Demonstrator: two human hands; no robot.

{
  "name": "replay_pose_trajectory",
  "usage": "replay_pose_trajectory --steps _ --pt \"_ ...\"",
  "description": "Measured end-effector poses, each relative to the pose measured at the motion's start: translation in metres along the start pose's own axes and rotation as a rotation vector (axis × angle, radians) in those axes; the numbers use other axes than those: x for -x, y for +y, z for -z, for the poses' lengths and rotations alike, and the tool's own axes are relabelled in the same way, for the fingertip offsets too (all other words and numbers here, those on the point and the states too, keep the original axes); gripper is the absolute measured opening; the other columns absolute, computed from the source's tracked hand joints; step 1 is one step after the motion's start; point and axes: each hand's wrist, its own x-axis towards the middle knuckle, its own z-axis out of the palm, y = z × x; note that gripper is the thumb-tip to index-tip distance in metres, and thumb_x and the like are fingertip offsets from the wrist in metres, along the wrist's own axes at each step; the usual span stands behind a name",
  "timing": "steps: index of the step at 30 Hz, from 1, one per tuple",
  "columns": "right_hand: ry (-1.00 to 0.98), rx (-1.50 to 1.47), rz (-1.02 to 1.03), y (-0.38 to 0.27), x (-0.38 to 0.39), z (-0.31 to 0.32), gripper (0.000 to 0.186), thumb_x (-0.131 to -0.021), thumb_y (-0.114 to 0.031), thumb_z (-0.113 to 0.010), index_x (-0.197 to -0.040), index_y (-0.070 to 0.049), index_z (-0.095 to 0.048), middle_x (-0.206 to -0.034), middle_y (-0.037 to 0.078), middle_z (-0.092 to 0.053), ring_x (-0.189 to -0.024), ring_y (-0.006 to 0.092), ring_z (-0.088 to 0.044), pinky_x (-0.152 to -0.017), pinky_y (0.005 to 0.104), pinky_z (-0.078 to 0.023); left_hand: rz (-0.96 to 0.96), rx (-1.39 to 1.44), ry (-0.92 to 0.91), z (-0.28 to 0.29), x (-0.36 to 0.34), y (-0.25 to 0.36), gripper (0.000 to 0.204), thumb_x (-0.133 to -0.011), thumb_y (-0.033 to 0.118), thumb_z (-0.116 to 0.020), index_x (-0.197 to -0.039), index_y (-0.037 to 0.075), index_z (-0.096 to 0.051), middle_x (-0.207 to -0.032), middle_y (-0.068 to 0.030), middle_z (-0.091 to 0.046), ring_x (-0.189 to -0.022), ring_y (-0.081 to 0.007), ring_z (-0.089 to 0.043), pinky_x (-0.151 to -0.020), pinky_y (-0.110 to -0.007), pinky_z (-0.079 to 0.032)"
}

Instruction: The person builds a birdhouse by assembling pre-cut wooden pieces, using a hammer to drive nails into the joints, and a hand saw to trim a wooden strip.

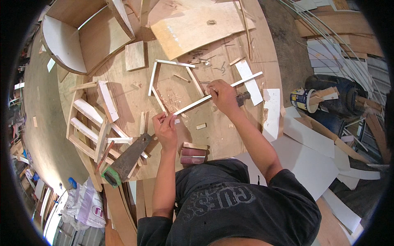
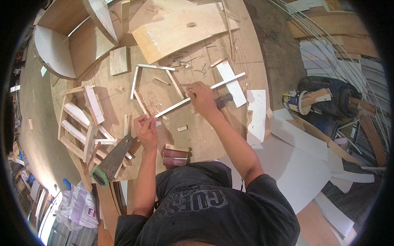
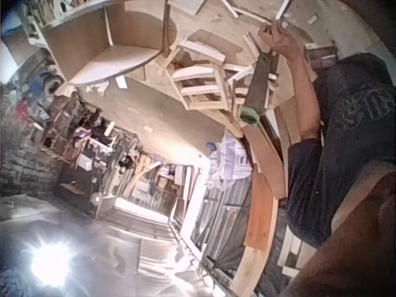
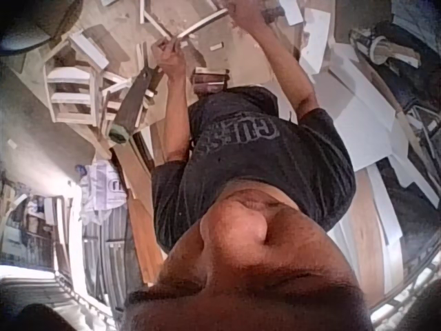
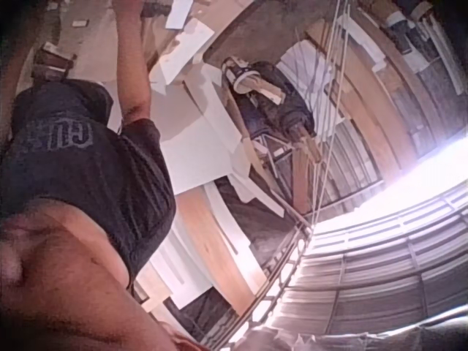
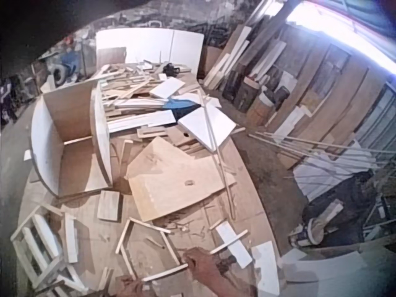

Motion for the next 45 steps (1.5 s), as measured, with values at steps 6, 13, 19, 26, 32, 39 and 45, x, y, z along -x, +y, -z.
replay_pose_trajectory --steps 6,13,19,26,32,39,45 --pt "0.021 0.21 -0.07 0.0 -0.021 -0.009 0.019 -0.086 -0.007 -0.078 -0.105 -0.004 -0.075 -0.102 0.019 -0.072 -0.092 0.0379 -0.071 -0.082 0.0462 -0.058 -0.005 0.028 0.023 -0.001 -0.002 0.004 0.018 -0.086 0.001 -0.083 -0.104 0.004 -0.081 -0.111 -0.0151 -0.062 -0.088 -0.0261 -0.066 -0.077 -0.036 -0.056" --pt "-0.267 0.246 -0.176 -0.001 -0.041 -0.005 0.016 -0.086 -0.011 -0.07 -0.098 -0.004 -0.078 -0.1 0.021 -0.074 -0.097 0.0411 -0.072 -0.087 0.0499 -0.058 0.018 0.047 0.014 0.001 -0.002 0.004 0.018 -0.088 0.001 -0.082 -0.106 0.004 -0.081 -0.112 -0.0155 -0.061 -0.091 -0.0281 -0.064 -0.077 -0.037 -0.055" --pt "-0.235 0.378 -0.11 0.008 -0.04 -0.004 0.015 -0.086 -0.02 -0.078 -0.093 -0.007 -0.079 -0.094 0.015 -0.078 -0.087 0.034 -0.076 -0.08 0.0461 -0.061 0.017 0.037 0.007 0.001 -0.004 0.007 0.018 -0.087 0.001 -0.082 -0.105 0.005 -0.082 -0.11 -0.0142 -0.06 -0.09 -0.0263 -0.064 -0.076 -0.037 -0.055" --pt "-0.394 0.453 -0.296 -0.025 -0.058 0.003 0.016 -0.082 -0.021 -0.078 -0.09 -0.007 -0.078 -0.092 0.014 -0.078 -0.087 0.0334 -0.076 -0.08 0.0441 -0.061 0.052 0.068 0.002 0.003 -0.002 0.003 0.02 -0.087 0.0 -0.082 -0.106 0.006 -0.082 -0.11 -0.0145 -0.06 -0.089 -0.0261 -0.064 -0.078 -0.037 -0.055" --pt "-0.16 0.294 -0.177 -0.006 -0.04 0.009 0.017 -0.081 -0.021 -0.08 -0.091 -0.007 -0.078 -0.087 0.013 -0.078 -0.078 0.0297 -0.075 -0.073 0.0419 -0.06 0.003 0.057 0.017 0.001 -0.006 0.006 0.019 -0.088 0.003 -0.083 -0.107 0.005 -0.081 -0.112 -0.0144 -0.06 -0.087 -0.025 -0.063 -0.075 -0.035 -0.056" --pt "-0.119 -0.009 -0.345 -0.03 -0.001 0.009 0.018 -0.082 -0.019 -0.081 -0.095 -0.008 -0.075 -0.082 0.011 -0.077 -0.072 0.0262 -0.075 -0.068 0.0377 -0.058 0.097 0.082 -0.011 0.001 -0.003 0.005 0.017 -0.088 0.003 -0.082 -0.105 0.005 -0.082 -0.107 -0.0152 -0.061 -0.088 -0.0271 -0.066 -0.077 -0.037 -0.056" --pt "-0.138 0.001 -0.243 -0.016 0.012 -0.007 0.016 -0.084 -0.012 -0.08 -0.097 -0.007 -0.073 -0.083 0.012 -0.076 -0.07 0.0254 -0.074 -0.065 0.038 -0.057 0.058 0.075 -0.003 0.002 -0.004 0.003 0.017 -0.088 0.003 -0.082 -0.106 0.002 -0.081 -0.106 -0.0149 -0.061 -0.087 -0.026 -0.066 -0.076 -0.037 -0.056"
